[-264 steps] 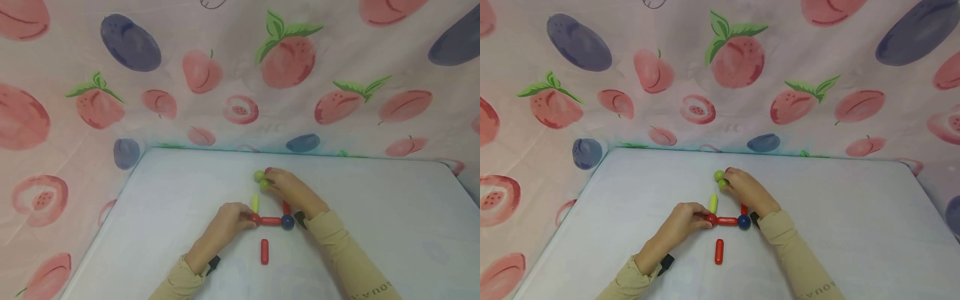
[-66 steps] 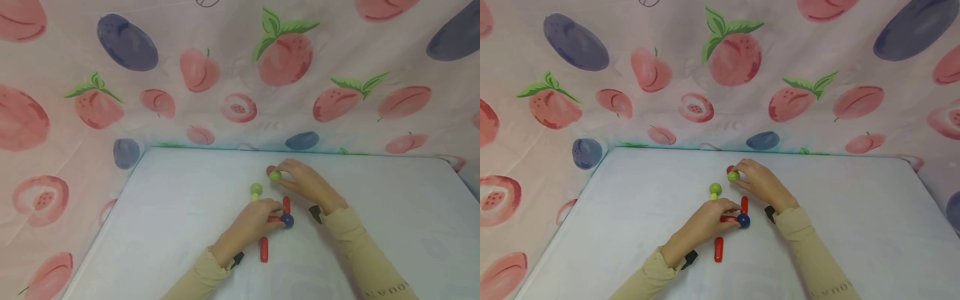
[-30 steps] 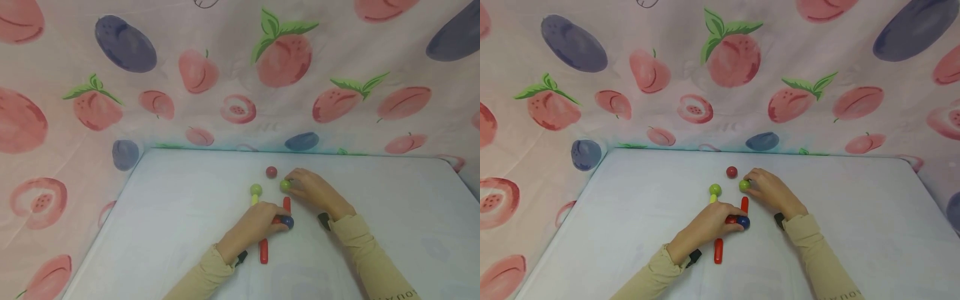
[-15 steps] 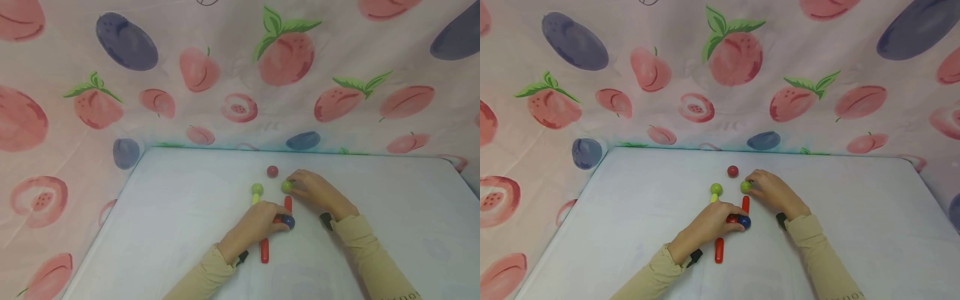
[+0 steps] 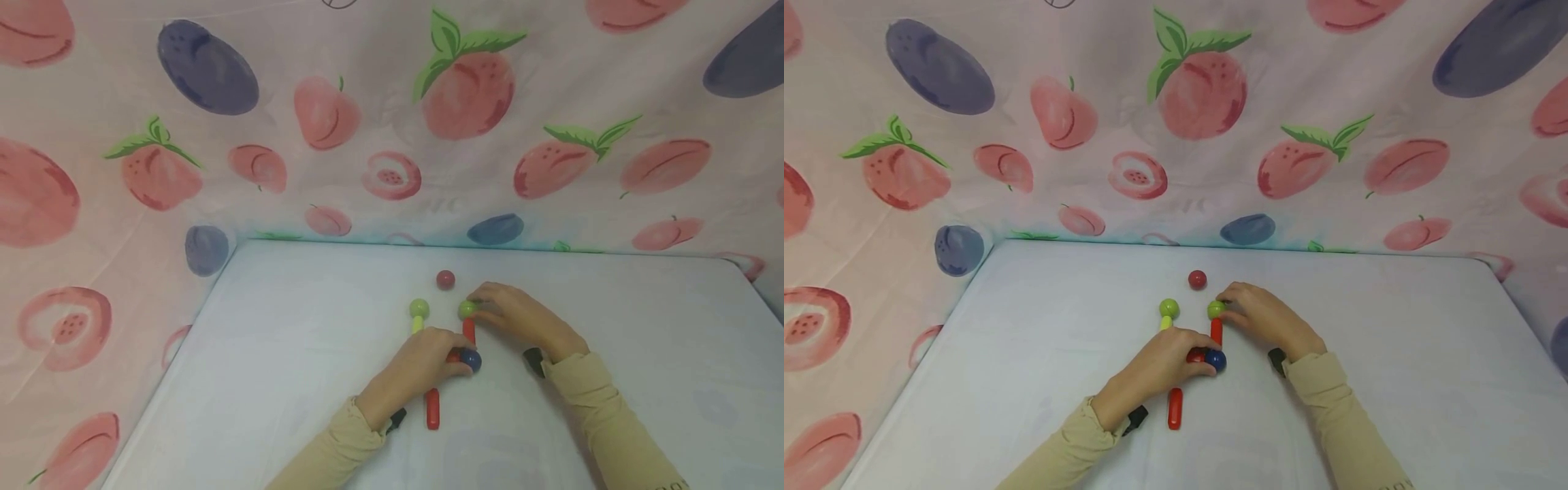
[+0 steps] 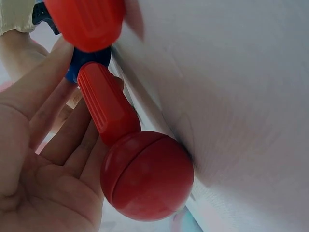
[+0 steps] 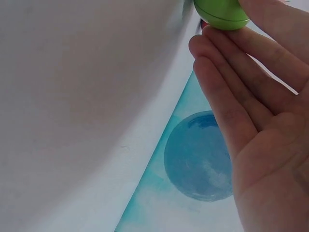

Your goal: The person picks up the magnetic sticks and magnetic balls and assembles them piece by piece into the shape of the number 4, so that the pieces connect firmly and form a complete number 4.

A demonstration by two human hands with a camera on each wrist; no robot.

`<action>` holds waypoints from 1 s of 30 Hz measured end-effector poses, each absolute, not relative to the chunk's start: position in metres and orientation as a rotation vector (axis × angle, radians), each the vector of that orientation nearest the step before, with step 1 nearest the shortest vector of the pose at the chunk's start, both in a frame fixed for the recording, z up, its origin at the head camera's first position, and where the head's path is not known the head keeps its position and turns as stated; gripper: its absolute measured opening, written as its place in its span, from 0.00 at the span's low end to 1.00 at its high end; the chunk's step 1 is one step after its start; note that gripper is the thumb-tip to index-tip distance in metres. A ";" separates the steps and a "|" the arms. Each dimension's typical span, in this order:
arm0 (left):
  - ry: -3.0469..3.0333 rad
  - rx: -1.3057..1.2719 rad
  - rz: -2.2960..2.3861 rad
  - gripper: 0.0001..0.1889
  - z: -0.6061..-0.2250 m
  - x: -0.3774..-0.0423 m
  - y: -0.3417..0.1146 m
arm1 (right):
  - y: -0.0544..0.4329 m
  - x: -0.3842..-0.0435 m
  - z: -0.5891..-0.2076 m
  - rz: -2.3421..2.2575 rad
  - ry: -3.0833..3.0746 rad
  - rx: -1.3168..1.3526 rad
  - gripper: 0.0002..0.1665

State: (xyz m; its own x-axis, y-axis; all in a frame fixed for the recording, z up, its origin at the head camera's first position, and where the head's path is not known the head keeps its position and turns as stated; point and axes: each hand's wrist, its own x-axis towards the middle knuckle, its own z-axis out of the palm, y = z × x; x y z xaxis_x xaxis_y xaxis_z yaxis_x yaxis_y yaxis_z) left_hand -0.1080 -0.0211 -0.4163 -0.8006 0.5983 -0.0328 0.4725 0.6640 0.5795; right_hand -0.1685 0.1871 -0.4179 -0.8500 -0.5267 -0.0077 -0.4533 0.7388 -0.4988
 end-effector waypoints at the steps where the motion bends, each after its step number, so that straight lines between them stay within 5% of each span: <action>1: 2.659 0.870 0.834 0.17 -0.416 -0.108 -0.021 | 0.187 -0.168 -0.418 -0.744 2.790 -0.795 0.16; 30: 2.602 0.956 0.855 0.18 -0.422 -0.115 -0.032 | 0.188 -0.153 -0.414 -0.644 2.931 -0.759 0.22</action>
State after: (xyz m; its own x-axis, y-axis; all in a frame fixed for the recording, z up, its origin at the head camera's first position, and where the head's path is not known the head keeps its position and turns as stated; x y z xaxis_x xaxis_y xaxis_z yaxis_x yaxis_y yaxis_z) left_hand -0.1148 -0.0323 -0.4225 -0.7569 0.6532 -0.0221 0.5126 0.6143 0.5998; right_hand -0.1535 0.1877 -0.4145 -0.8787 -0.4738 0.0580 -0.4545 0.7934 -0.4050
